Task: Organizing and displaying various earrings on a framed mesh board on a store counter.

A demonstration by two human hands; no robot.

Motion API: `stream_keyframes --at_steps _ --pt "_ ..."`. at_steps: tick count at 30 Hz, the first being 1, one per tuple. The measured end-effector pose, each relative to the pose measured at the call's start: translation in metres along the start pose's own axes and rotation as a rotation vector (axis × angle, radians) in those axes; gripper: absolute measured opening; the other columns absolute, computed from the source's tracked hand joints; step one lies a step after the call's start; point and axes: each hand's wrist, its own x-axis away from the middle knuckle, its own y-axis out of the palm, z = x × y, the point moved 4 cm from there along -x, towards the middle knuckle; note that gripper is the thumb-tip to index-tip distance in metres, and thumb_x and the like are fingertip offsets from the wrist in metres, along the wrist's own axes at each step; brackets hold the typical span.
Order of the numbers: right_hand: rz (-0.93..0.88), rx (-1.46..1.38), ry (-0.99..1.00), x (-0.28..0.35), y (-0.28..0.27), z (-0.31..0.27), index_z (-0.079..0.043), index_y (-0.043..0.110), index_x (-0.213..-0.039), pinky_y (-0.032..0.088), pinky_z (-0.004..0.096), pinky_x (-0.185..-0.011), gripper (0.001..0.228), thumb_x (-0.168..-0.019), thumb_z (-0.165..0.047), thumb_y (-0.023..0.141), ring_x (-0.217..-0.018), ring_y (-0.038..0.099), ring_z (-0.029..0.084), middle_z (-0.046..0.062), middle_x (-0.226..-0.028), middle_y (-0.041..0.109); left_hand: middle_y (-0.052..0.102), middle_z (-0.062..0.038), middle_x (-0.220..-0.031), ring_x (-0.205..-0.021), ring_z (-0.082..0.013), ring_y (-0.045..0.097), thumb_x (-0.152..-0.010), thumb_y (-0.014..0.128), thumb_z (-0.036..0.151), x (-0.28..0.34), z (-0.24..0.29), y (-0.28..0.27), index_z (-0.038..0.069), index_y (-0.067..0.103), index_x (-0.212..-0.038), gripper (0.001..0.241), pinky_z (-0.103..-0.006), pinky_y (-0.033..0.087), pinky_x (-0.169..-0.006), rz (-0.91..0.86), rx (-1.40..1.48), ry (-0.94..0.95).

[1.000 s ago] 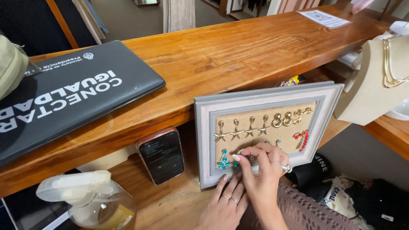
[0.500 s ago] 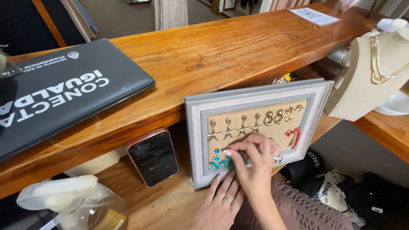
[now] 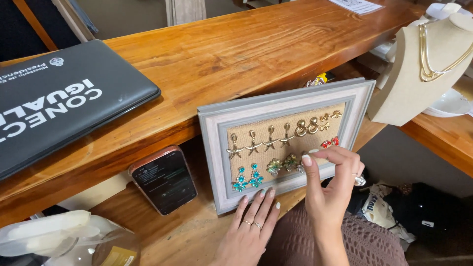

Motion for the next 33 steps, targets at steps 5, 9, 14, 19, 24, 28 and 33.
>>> stream_keyframes --at_steps 5,9,14,19,24,28,33 --pt "-0.030 0.023 -0.005 0.007 0.002 0.016 -0.013 0.067 -0.105 0.030 0.037 -0.105 0.010 -0.099 -0.021 0.070 -0.110 0.054 0.022 0.005 -0.108 0.057 0.034 -0.016 -0.168 -0.153 -0.0306 0.035 -0.106 0.036 0.019 0.000 0.001 -0.002 0.011 0.047 -0.153 0.049 -0.0506 0.025 -0.126 -0.005 0.021 0.002" --pt "-0.072 0.064 -0.172 0.018 0.018 0.021 -0.016 0.071 -0.094 0.031 0.036 -0.099 0.015 -0.088 -0.026 0.081 -0.104 0.050 0.022 0.005 -0.103 0.056 0.027 -0.019 -0.170 -0.156 -0.0342 0.028 -0.081 0.065 0.043 0.001 0.000 0.000 0.008 0.039 -0.156 0.086 -0.0537 0.021 -0.128 -0.048 -0.018 0.035" --pt "-0.154 0.205 -0.124 0.026 0.035 0.030 -0.020 0.072 -0.104 0.034 0.040 -0.100 0.033 -0.083 -0.042 0.083 -0.107 0.053 0.025 0.005 -0.109 0.054 0.037 -0.016 -0.166 -0.152 -0.0315 0.036 -0.092 0.053 0.028 0.002 0.001 0.002 0.011 0.046 -0.152 0.062 -0.0517 0.027 -0.126 0.031 -0.007 0.006" --pt "-0.216 0.096 -0.102 0.025 0.028 0.034 -0.021 0.071 -0.095 0.030 0.038 -0.100 0.023 -0.085 -0.039 0.080 -0.109 0.051 0.023 0.001 -0.108 0.057 0.036 -0.017 -0.167 -0.153 -0.0323 0.035 -0.086 0.059 0.030 0.002 0.001 0.004 0.011 0.047 -0.151 0.068 -0.0526 0.026 -0.126 0.017 0.002 0.020" --pt "-0.265 -0.102 0.038 0.020 0.022 0.034 -0.017 0.076 -0.091 0.036 0.032 -0.098 0.016 -0.081 -0.027 0.083 -0.107 0.051 0.018 0.000 -0.100 0.054 0.036 -0.016 -0.167 -0.152 -0.0314 0.036 -0.100 0.043 0.022 0.000 0.001 0.002 0.012 0.049 -0.150 0.051 -0.0519 0.025 -0.126 0.028 0.011 0.001" --pt "-0.243 -0.117 0.007 0.020 0.032 0.031 -0.018 0.078 -0.090 0.035 0.032 -0.099 0.012 -0.083 -0.027 0.081 -0.104 0.051 0.017 -0.001 -0.096 0.055 0.040 -0.015 -0.165 -0.152 -0.0304 0.039 -0.102 0.041 0.022 0.001 0.001 0.000 0.012 0.052 -0.147 0.048 -0.0509 0.029 -0.124 0.076 0.000 -0.003" --pt "-0.029 0.102 -0.026 0.025 0.041 0.036 -0.013 0.056 -0.098 0.028 0.041 -0.104 0.042 -0.083 -0.043 0.081 -0.106 0.049 0.023 0.003 -0.107 0.056 0.046 -0.015 -0.161 -0.149 -0.0307 0.044 -0.106 0.036 0.020 0.002 0.002 0.008 0.010 0.056 -0.145 0.044 -0.0516 0.033 -0.121 0.133 0.046 -0.016"
